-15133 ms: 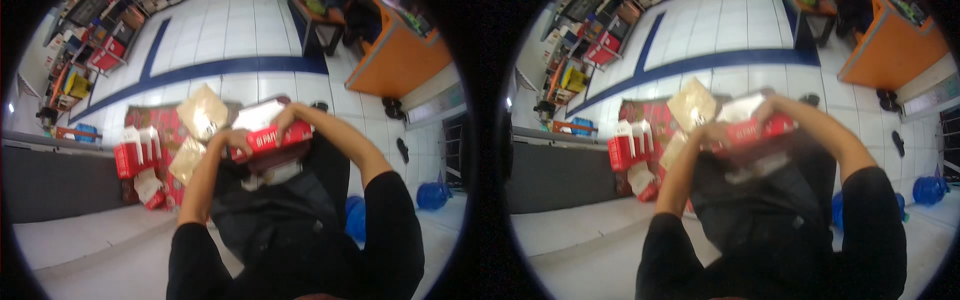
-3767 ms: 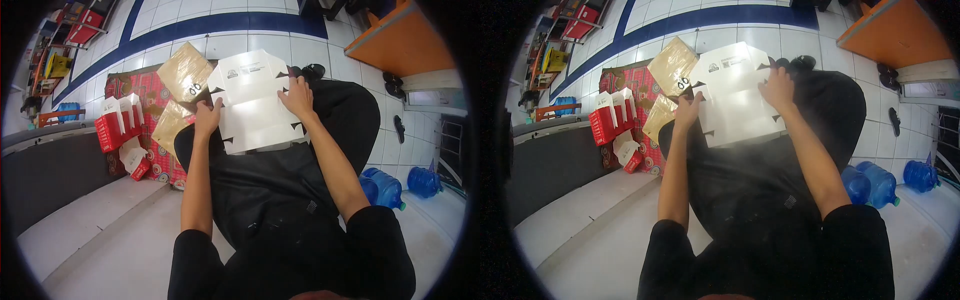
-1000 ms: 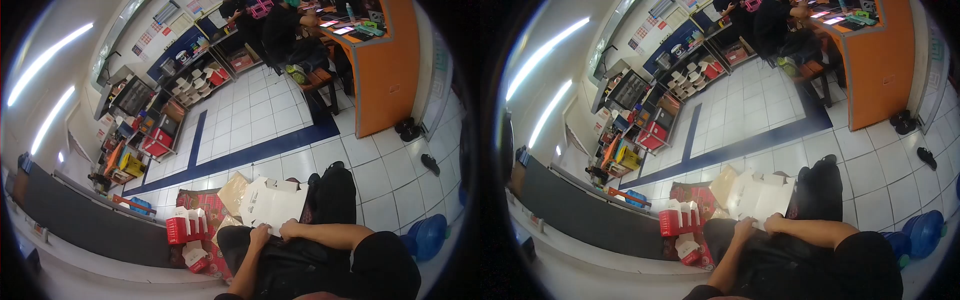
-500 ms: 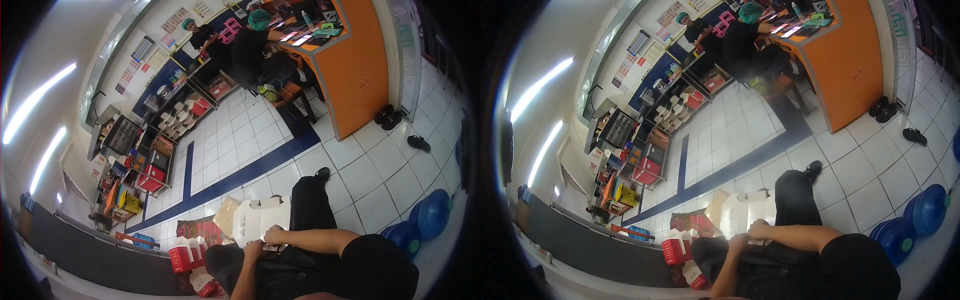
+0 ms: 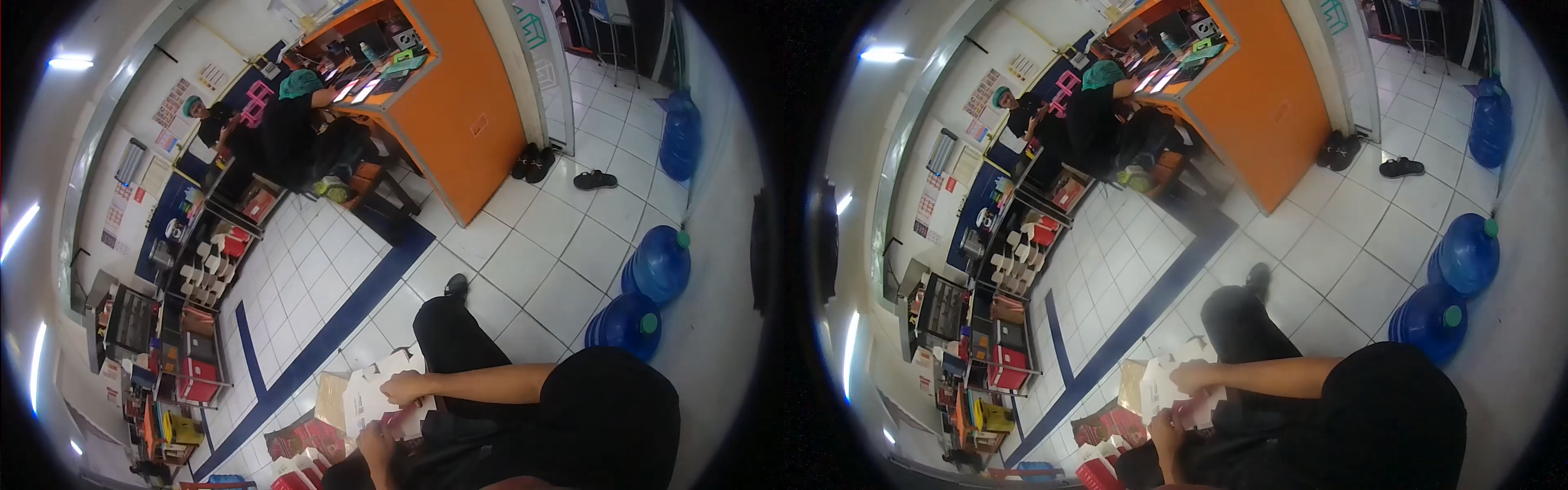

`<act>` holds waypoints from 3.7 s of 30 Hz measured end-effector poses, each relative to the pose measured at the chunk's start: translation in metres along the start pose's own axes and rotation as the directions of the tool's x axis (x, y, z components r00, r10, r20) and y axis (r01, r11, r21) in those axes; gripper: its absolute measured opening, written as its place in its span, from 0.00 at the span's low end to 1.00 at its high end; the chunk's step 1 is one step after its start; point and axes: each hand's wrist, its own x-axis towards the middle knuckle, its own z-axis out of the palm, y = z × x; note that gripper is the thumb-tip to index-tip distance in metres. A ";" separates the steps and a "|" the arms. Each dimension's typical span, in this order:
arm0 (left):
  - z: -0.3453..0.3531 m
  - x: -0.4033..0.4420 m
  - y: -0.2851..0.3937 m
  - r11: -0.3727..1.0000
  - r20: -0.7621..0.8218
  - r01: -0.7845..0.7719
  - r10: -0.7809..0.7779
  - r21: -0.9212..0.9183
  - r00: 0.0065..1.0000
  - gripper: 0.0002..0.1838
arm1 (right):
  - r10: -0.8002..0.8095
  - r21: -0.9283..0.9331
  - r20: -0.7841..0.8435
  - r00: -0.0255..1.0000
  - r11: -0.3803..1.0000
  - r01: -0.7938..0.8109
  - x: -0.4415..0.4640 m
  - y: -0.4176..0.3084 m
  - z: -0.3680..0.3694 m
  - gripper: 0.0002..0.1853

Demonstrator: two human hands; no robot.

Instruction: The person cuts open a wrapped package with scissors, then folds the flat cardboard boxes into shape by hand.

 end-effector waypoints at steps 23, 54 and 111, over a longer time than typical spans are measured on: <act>-0.103 0.044 -0.014 0.968 -0.443 -0.199 0.113 -0.153 0.889 0.05 | -0.648 -0.053 -0.490 0.583 0.690 0.722 -0.020 -0.074 -0.069 0.05; -0.005 -0.019 -0.008 0.835 -0.288 -0.015 -0.172 -0.549 0.942 0.14 | -0.096 0.487 -0.560 0.823 0.766 0.420 -0.031 -0.018 0.007 0.12; -0.097 0.009 0.063 0.740 -0.084 0.151 -0.270 -0.656 0.959 0.11 | -0.143 0.145 -0.770 0.622 0.910 0.388 -0.085 -0.086 0.046 0.36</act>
